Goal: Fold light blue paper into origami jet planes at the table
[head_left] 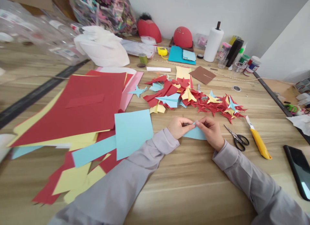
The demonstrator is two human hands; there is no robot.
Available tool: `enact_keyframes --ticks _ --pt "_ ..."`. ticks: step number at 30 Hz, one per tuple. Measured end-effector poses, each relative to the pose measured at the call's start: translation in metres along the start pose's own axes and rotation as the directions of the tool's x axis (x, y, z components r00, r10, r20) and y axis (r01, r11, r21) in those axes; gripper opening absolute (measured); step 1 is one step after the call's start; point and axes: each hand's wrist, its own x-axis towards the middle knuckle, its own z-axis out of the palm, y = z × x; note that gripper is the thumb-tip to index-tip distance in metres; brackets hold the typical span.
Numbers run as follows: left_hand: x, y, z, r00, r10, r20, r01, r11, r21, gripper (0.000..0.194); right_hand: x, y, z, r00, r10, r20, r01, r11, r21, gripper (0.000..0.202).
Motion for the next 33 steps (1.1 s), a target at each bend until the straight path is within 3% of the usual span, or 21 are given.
enact_keyframes --ticks 9,19,26,33 --pt "0.002 -0.002 -0.004 0.998 0.024 0.053 -0.025 1.0 0.008 0.026 0.001 0.004 0.001 1.0 -0.002 0.006 0.002 1.0 -0.018 0.034" --pt "0.0 -0.001 -0.001 0.997 -0.048 0.054 0.049 0.998 -0.027 0.023 0.001 0.005 0.0 0.999 -0.031 0.027 0.031 0.999 -0.024 0.029" --pt "0.002 -0.001 -0.003 0.997 0.012 0.074 -0.012 1.0 -0.004 0.024 0.002 -0.003 -0.001 0.998 -0.054 0.005 0.054 0.998 0.028 0.029" --pt "0.003 0.0 -0.002 0.991 -0.054 0.123 0.047 0.997 0.062 0.032 0.003 -0.004 -0.001 0.997 -0.079 0.02 0.078 0.996 0.032 0.03"
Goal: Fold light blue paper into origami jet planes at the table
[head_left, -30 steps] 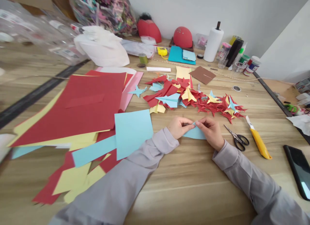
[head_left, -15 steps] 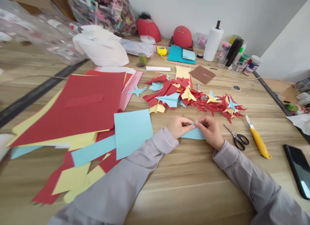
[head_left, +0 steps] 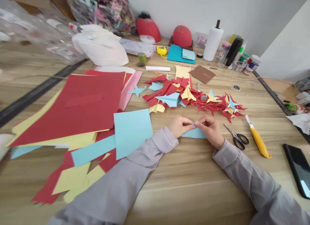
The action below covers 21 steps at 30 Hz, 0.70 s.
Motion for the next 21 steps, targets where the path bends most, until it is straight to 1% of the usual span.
enact_keyframes --ticks 6,11,15,19,21 --pt "0.002 0.0028 -0.0029 0.998 -0.038 0.059 0.036 0.999 0.036 0.037 0.0008 0.0021 0.0003 1.0 0.004 -0.012 -0.004 1.0 0.008 0.031" --pt "0.0022 0.0043 -0.0002 0.997 -0.065 0.048 0.064 0.998 0.017 0.04 0.0007 0.0027 0.0005 1.0 0.018 0.005 -0.018 1.0 0.018 0.032" --pt "0.0011 0.0056 0.0014 0.998 -0.057 0.036 0.057 0.998 0.009 0.043 0.0003 0.0028 0.0011 0.999 0.027 0.029 -0.028 0.999 0.016 0.031" --pt "0.0004 0.0045 0.0005 0.998 -0.053 0.025 0.052 0.998 0.038 0.037 0.0002 0.0047 0.0018 0.995 0.084 0.054 -0.085 0.996 0.006 0.031" --pt "0.0007 0.0028 0.0001 0.998 -0.055 0.03 0.053 0.997 0.058 0.033 0.0006 0.0061 0.0018 0.996 0.077 0.053 -0.076 0.997 -0.011 0.032"
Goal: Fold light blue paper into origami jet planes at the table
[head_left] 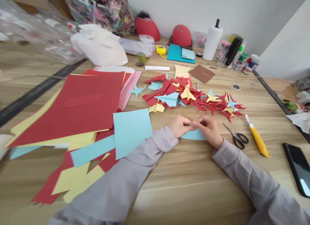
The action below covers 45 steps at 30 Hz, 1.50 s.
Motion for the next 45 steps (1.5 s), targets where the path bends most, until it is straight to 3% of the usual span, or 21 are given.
enact_keyframes --ticks 4,12,32,37,40,43,45 --pt "0.002 -0.003 0.0 0.999 -0.003 0.038 0.003 1.0 0.001 0.028 0.001 0.001 -0.001 1.0 -0.024 0.008 0.024 0.999 -0.028 0.035" --pt "0.003 -0.002 -0.002 0.994 -0.053 0.098 0.063 0.993 -0.097 0.028 0.001 -0.004 0.0 0.998 0.064 -0.011 -0.064 0.998 -0.013 0.038" --pt "0.005 -0.001 -0.003 0.995 -0.03 0.1 0.046 0.987 -0.154 0.035 0.004 -0.008 0.003 0.997 -0.049 -0.061 0.036 0.98 -0.196 0.036" --pt "0.003 0.0 -0.004 0.996 -0.047 0.076 0.063 0.974 -0.219 0.037 0.007 -0.013 0.004 0.998 -0.052 -0.032 0.045 0.981 -0.187 0.04" --pt "0.002 0.002 -0.005 0.99 -0.108 0.088 0.132 0.932 -0.338 0.035 0.012 -0.017 0.002 0.999 0.035 -0.011 -0.036 0.994 -0.105 0.047" --pt "0.003 0.003 -0.007 0.986 -0.141 0.09 0.165 0.91 -0.38 0.03 0.018 -0.019 0.0 0.987 0.12 0.106 -0.112 0.991 -0.079 0.052" --pt "0.003 0.003 -0.008 0.988 -0.126 0.087 0.15 0.916 -0.373 0.026 0.02 -0.019 0.0 0.969 0.108 0.222 -0.084 0.99 -0.115 0.053"
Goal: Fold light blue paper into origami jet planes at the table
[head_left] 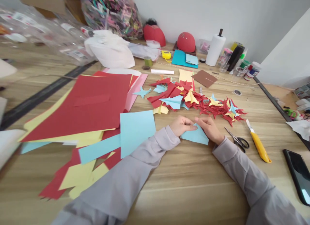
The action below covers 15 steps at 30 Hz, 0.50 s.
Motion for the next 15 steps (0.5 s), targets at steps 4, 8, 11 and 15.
enact_keyframes --ticks 4,8,11,15 --pt "0.0004 -0.0009 -0.001 0.999 0.031 0.032 -0.033 0.998 0.051 0.021 0.0024 0.0033 -0.0004 0.983 -0.098 0.154 0.109 0.992 -0.066 0.052" --pt "-0.0004 -0.0024 -0.0012 0.999 0.039 0.037 -0.042 0.993 0.107 0.019 0.0019 0.0055 -0.0028 0.982 -0.08 0.174 0.087 0.996 -0.033 0.053" --pt "-0.0013 -0.0027 -0.0011 0.999 0.026 0.032 -0.028 0.998 0.063 0.021 0.001 0.0039 -0.0038 0.987 -0.043 0.158 0.045 0.999 -0.006 0.053" --pt "-0.0025 -0.0009 -0.0002 1.0 -0.018 0.026 0.018 1.0 0.013 0.018 0.0004 0.0013 -0.0034 0.982 -0.065 0.176 0.067 0.998 -0.003 0.054"
